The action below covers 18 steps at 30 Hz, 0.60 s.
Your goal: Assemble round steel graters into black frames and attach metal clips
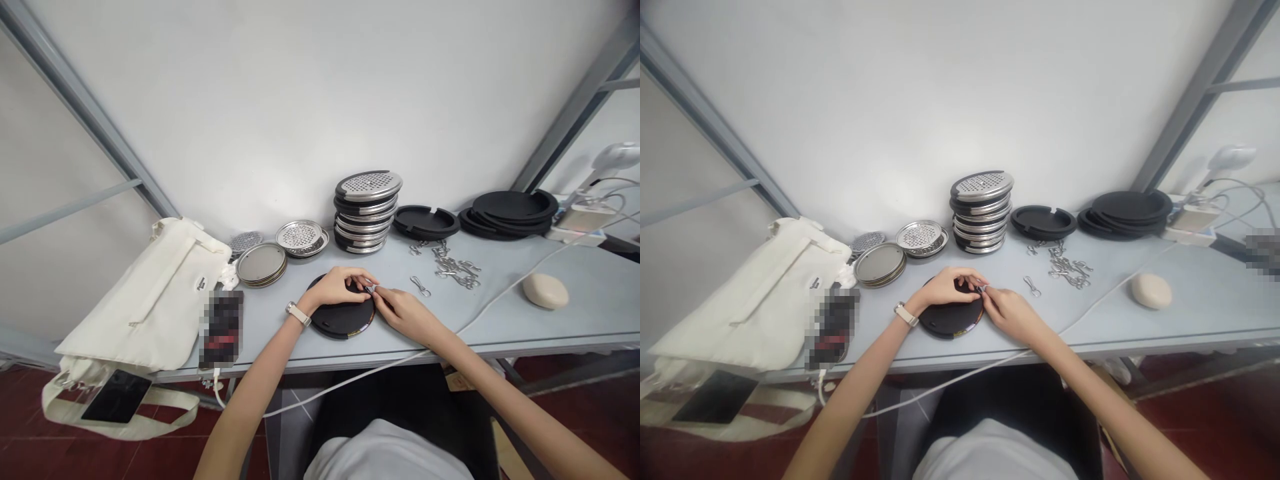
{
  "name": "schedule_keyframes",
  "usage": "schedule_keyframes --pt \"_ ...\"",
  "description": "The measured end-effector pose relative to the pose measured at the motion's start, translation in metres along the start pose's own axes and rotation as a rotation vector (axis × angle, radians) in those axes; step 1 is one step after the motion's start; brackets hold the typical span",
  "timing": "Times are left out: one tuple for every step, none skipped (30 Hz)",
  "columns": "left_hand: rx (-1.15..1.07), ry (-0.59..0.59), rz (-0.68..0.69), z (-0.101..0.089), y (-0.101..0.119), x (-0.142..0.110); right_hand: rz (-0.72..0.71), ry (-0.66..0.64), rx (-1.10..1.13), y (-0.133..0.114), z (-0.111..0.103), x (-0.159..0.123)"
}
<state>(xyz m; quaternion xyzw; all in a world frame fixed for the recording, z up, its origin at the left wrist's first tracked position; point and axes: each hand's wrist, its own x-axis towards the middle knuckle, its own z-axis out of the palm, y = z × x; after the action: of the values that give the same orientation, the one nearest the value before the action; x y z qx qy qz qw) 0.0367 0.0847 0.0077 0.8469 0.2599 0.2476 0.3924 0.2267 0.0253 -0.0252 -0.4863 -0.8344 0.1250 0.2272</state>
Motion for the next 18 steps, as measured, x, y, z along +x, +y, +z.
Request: schedule_keyframes --pt "-0.005 0.0 0.004 0.0001 -0.0004 0.0 0.002 0.003 -0.001 -0.0002 -0.0001 -0.0001" --pt "-0.01 0.0 0.008 0.0003 -0.0007 0.0001 0.003 0.006 0.0 -0.0004 -0.0002 -0.0001" --pt "-0.016 0.001 0.013 0.0003 -0.0009 0.0002 0.003 0.009 0.002 -0.0005 -0.0003 -0.0002" --pt "-0.02 -0.001 0.016 0.0003 -0.0009 0.0003 0.002 0.012 0.006 -0.0006 -0.0003 -0.0003" --pt "-0.022 -0.002 0.016 0.0003 -0.0008 0.0003 0.002 0.013 0.008 -0.0008 -0.0004 -0.0003" --pt "-0.021 -0.004 0.013 0.0002 -0.0006 0.0004 0.003 0.016 0.01 -0.0009 -0.0005 -0.0003" --pt "-0.016 -0.007 0.007 0.0 -0.0004 0.0005 0.003 0.018 0.011 -0.0011 -0.0007 -0.0003" --pt "-0.011 -0.01 0.0 -0.0002 -0.0002 0.0005 0.002 0.02 0.011 -0.0013 -0.0009 -0.0004" --pt "-0.007 -0.012 -0.005 -0.0003 -0.0002 0.0006 0.002 0.021 0.013 -0.0015 -0.0011 -0.0004" --pt "-0.006 -0.014 -0.008 -0.0005 -0.0003 0.0007 0.002 0.023 0.015 -0.0018 -0.0014 -0.0004" --pt "-0.007 -0.016 -0.008 -0.0005 -0.0006 0.0009 0.004 0.024 0.02 -0.002 -0.0017 -0.0005" --pt "-0.01 -0.02 -0.005 -0.0006 -0.001 0.001 0.009 0.026 0.027 -0.0022 -0.0019 -0.0005" --pt "-0.015 -0.023 0.0 -0.0006 -0.0015 0.0011 0.014 0.027 0.037 -0.0024 -0.0021 -0.0006" --pt "-0.02 -0.027 0.003 -0.0005 -0.002 0.0013 0.019 0.027 0.048 -0.0024 -0.0023 -0.0006" --pt "-0.024 -0.028 0.004 -0.0005 -0.0023 0.0014 0.024 0.027 0.057 -0.0024 -0.0024 -0.0007" --pt "-0.027 -0.029 0.002 -0.0004 -0.0025 0.0015 0.027 0.027 0.063 -0.0023 -0.0024 -0.0008" --pt "-0.029 -0.028 -0.003 -0.0003 -0.0025 0.0015 0.029 0.026 0.065 -0.0022 -0.0023 -0.0009" --pt "-0.03 -0.028 -0.008 -0.0003 -0.0024 0.0015 0.031 0.027 0.063 -0.002 -0.0022 -0.001"
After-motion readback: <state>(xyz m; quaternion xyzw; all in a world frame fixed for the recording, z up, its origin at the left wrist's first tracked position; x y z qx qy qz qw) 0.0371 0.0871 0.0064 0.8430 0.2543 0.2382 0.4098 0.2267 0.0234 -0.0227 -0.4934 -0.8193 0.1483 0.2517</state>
